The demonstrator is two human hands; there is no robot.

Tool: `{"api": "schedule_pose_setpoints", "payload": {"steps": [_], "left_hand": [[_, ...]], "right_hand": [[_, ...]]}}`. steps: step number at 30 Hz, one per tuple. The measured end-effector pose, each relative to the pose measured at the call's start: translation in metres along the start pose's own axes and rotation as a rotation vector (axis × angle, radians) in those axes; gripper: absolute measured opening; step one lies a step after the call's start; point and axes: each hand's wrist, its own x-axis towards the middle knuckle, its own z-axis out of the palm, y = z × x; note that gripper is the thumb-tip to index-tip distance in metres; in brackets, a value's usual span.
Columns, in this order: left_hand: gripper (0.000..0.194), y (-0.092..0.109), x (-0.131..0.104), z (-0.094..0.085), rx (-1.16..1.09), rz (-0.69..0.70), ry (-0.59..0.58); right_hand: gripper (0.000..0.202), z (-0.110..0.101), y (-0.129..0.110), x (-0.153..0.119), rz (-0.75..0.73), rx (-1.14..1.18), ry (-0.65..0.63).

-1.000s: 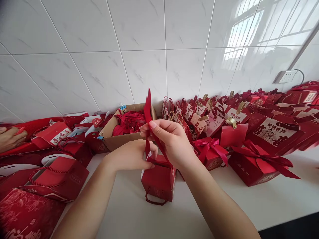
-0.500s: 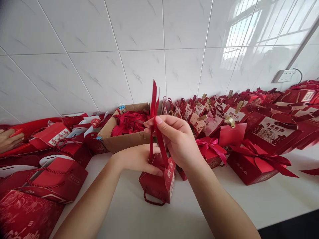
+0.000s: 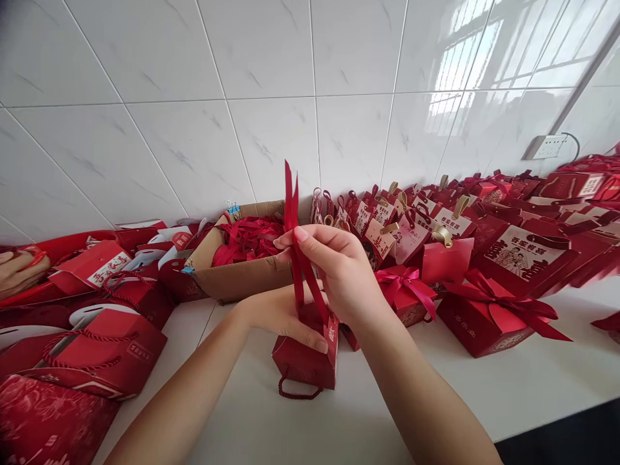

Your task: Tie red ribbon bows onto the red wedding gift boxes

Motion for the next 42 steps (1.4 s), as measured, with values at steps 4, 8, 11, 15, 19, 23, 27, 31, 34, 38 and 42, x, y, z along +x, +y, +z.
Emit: {"api": "schedule_pose_setpoints", "payload": {"steps": [4, 8, 11, 15, 19, 23, 27, 31, 34, 38, 42], "left_hand": [[0.018, -0.012, 0.001, 0.002, -0.054, 0.101, -0.125], [0.027, -0.020, 0.001, 0.002, -0.007, 0.001, -0.191], [0.012, -0.021, 0.004, 0.002, 0.003, 0.035, -0.195], [0.016, -0.021, 0.010, 0.004, 0.051, 0.027, -0.163], [0.030, -0.023, 0.013, 0.003, 0.181, 0.000, -0.087], [0.035, -0.023, 0.011, 0.002, 0.273, -0.073, -0.132], [0.057, -0.020, 0.009, 0.003, 0.266, -0.153, -0.153], [0.075, -0.018, 0.008, 0.008, 0.321, -0.213, -0.155], [0.083, -0.019, 0.009, 0.011, 0.365, -0.211, -0.141], [0.070, -0.019, 0.008, 0.011, 0.327, -0.215, -0.165], [0.056, -0.009, 0.000, 0.012, 0.269, -0.233, -0.203]], "right_hand": [[0.012, 0.000, -0.003, 0.001, -0.026, 0.044, -0.014], [0.012, 0.003, -0.005, -0.001, -0.029, 0.112, -0.045], [0.012, 0.003, -0.006, -0.002, -0.038, 0.094, -0.047], [0.012, 0.002, -0.006, -0.002, -0.059, 0.063, -0.051], [0.013, 0.001, -0.006, 0.000, -0.067, 0.065, -0.038], [0.013, 0.000, -0.006, 0.001, -0.067, 0.099, -0.041], [0.013, 0.000, -0.006, 0.002, -0.038, 0.094, -0.055], [0.015, 0.000, -0.005, 0.003, -0.026, 0.074, -0.066], [0.016, 0.000, -0.003, 0.003, -0.017, 0.052, -0.080], [0.017, 0.000, -0.003, 0.004, -0.009, 0.037, -0.103], [0.019, -0.003, -0.006, 0.003, -0.044, -0.023, -0.152]]}}
